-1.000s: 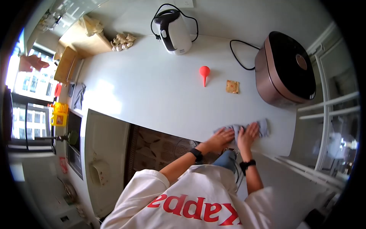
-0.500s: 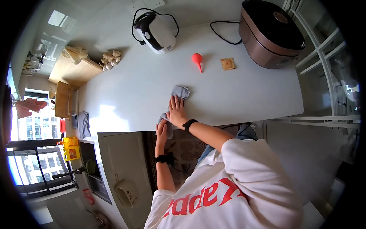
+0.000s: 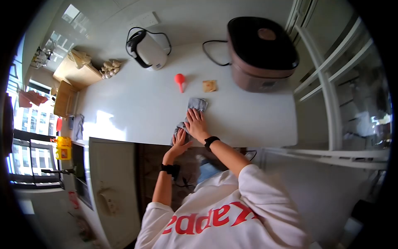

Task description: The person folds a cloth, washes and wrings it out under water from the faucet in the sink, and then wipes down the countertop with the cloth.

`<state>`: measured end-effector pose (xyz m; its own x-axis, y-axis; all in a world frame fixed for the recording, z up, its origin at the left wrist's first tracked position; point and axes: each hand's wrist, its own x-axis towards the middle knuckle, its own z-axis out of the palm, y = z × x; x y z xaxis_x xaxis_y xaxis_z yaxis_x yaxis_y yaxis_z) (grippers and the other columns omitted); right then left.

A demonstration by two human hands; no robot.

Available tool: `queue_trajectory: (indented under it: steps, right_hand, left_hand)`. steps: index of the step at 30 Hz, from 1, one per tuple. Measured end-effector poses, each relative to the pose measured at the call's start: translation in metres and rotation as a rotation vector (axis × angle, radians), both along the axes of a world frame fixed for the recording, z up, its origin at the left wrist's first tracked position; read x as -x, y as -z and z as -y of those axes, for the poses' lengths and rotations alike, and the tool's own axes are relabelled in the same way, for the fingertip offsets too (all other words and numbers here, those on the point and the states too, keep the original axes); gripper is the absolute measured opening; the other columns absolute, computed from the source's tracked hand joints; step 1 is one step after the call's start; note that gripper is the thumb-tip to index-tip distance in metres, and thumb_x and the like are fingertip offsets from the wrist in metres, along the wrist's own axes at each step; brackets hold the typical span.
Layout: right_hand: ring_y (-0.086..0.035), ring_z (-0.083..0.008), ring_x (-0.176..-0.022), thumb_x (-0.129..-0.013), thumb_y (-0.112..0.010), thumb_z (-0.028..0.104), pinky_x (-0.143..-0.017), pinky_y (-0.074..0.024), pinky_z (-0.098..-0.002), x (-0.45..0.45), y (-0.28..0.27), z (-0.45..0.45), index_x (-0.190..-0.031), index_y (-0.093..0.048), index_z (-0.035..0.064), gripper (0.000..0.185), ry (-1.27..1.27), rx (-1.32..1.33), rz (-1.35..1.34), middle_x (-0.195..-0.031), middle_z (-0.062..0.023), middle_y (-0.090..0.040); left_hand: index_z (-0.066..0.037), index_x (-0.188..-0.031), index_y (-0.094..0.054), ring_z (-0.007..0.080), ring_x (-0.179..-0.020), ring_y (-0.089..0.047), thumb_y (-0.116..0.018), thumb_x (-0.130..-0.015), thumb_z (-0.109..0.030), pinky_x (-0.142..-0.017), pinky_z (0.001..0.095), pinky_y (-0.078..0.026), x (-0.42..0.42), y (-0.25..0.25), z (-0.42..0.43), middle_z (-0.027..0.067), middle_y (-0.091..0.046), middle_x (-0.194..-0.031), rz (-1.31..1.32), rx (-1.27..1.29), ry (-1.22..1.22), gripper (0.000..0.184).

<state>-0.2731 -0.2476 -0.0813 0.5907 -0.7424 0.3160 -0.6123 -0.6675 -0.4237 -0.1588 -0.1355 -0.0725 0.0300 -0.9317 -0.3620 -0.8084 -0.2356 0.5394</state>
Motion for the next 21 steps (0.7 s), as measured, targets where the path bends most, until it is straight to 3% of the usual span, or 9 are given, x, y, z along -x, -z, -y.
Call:
queue_trajectory:
  steps: [9,13,21]
  right_hand:
    - [-0.028,-0.0271,-0.129,-0.089,-0.042,0.032,-0.104,-0.0208,-0.0477,0.255,0.010,0.061,-0.127,-0.043,0.0040,0.047,0.215,0.037,-0.123,-0.138,-0.0094,-0.035]
    - [-0.028,-0.0279,-0.129,-0.090,-0.041,0.032,-0.104,-0.0204,-0.0477,0.350,0.017,0.065,-0.130,-0.039,0.0055,0.049,0.381,0.029,-0.162,-0.140,-0.0090,-0.033]
    - [-0.029,-0.0294,-0.129,-0.090,-0.040,0.033,-0.104,-0.0212,-0.0470,0.391,0.009,0.048,-0.130,-0.039,0.0041,0.049,0.577,0.010,-0.167,-0.140,-0.0108,-0.033]
  left_hand:
    - [0.001,-0.137,-0.019,0.0257,-0.137,-0.005,-0.054,-0.081,-0.041,-0.108,0.0473,-0.003,0.227,-0.004,0.078,0.0163,-0.017,-0.144,0.007,0.206,0.334,0.078]
    - [0.002,-0.137,-0.019,0.0270,-0.137,-0.004,-0.053,-0.081,-0.045,-0.108,0.0489,-0.002,0.308,-0.002,0.108,0.0173,-0.015,-0.145,0.005,0.143,0.517,0.080]
    - [0.001,-0.137,-0.020,0.0278,-0.137,-0.005,-0.057,-0.078,-0.043,-0.107,0.0520,-0.004,0.350,-0.010,0.119,0.0171,-0.014,-0.145,0.087,0.119,0.646,0.082]
